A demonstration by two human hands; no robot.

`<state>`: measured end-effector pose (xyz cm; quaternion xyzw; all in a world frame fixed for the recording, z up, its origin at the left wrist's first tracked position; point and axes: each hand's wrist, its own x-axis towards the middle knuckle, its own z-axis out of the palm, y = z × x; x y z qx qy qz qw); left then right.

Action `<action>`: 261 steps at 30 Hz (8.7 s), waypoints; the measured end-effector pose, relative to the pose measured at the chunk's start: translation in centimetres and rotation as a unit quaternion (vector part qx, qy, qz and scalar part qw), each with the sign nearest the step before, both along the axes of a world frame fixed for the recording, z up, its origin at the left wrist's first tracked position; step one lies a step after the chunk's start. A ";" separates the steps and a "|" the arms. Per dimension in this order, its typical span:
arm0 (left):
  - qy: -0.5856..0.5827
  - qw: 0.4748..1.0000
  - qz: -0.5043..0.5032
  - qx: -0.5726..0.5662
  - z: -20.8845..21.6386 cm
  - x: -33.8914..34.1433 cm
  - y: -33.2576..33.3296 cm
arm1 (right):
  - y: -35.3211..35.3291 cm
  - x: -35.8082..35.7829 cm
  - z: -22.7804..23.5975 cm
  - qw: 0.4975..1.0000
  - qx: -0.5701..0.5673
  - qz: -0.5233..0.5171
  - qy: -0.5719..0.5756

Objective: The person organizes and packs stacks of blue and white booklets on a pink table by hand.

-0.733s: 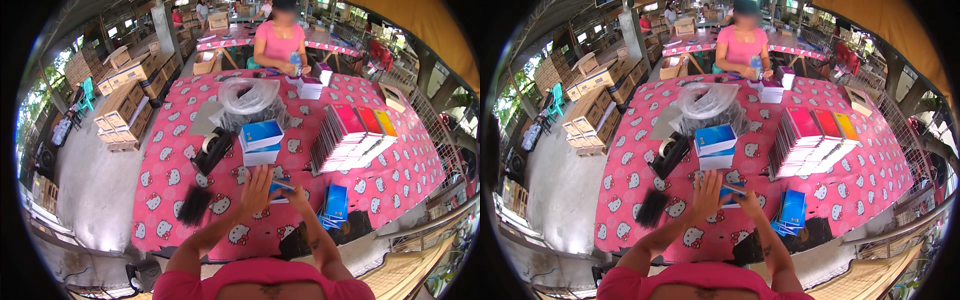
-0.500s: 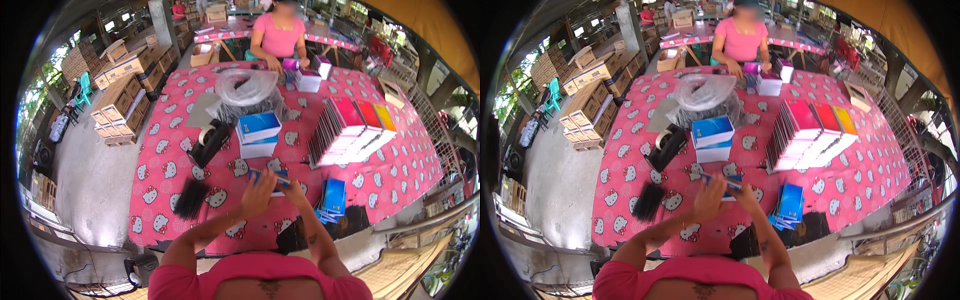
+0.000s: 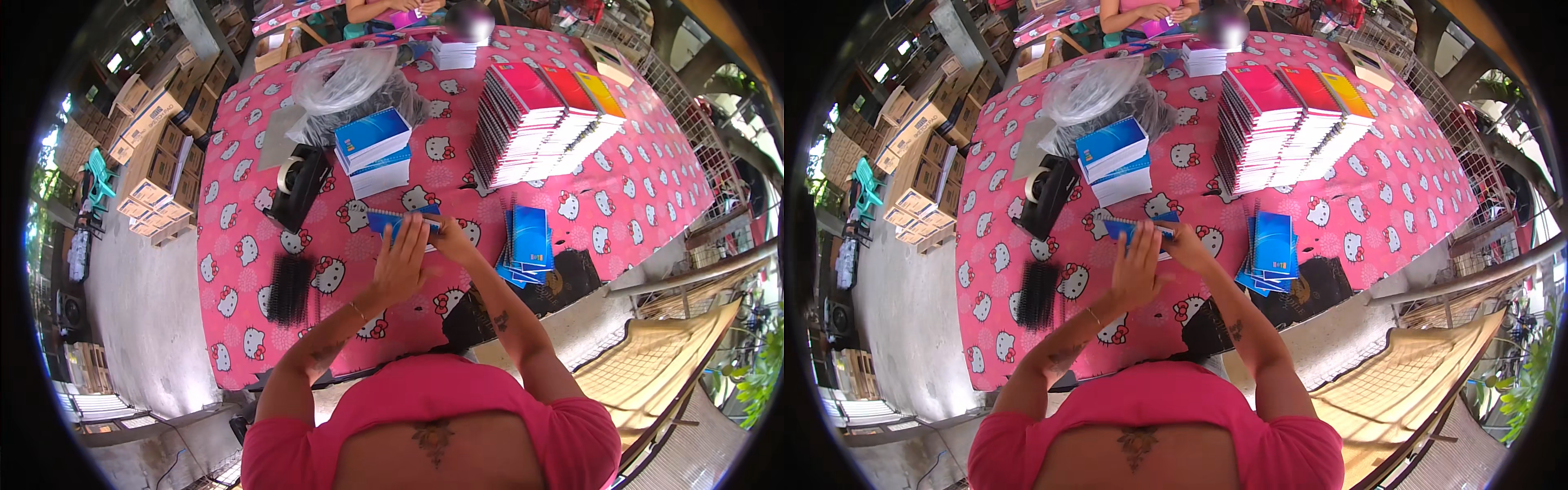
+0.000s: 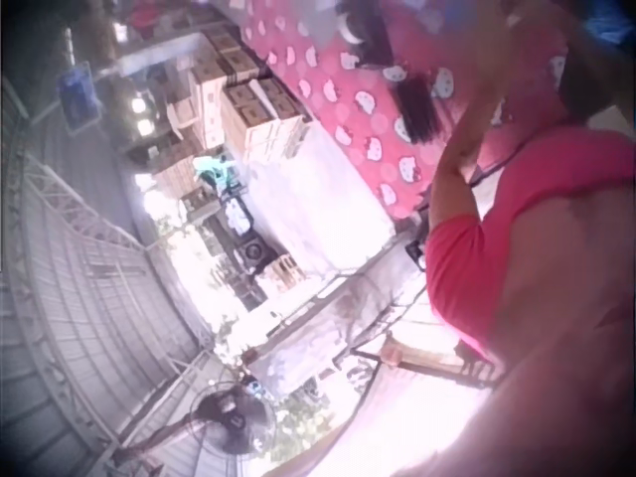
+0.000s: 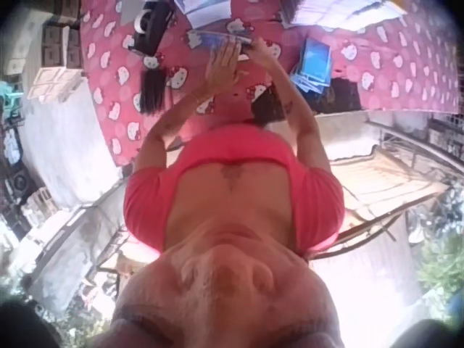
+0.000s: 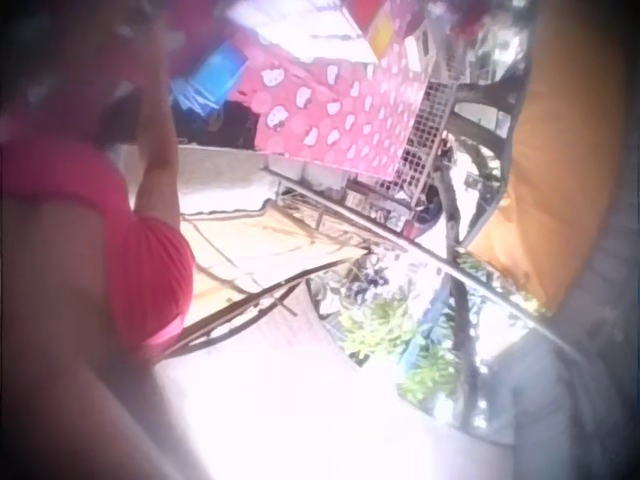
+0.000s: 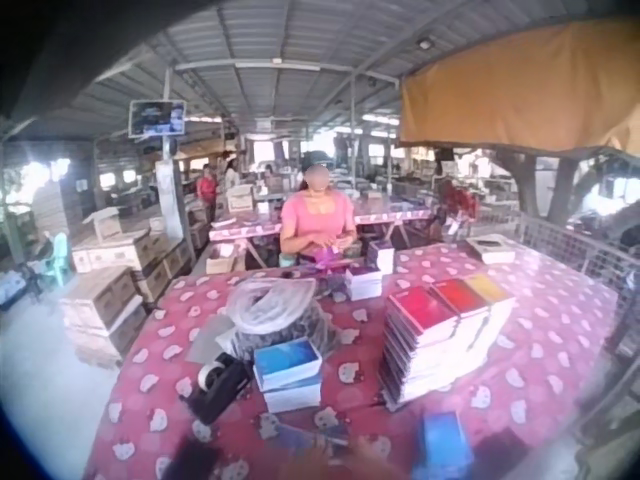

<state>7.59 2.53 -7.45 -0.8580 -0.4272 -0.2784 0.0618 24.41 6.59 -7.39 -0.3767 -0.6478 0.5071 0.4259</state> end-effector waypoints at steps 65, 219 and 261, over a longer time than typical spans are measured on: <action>-0.480 0.837 0.115 -0.236 1.6 -0.5 -2.6 | -3.4 12.6 3.7 0.840 0.206 -0.385 -0.324; -0.076 0.941 0.331 -0.002 0.8 -12.9 -6.6 | -0.5 -1.9 0.4 0.999 -0.014 -0.051 0.001; -0.308 0.933 0.022 -0.185 4.0 -10.1 2.7 | 0.1 -1.1 -0.6 0.999 -0.019 0.000 0.045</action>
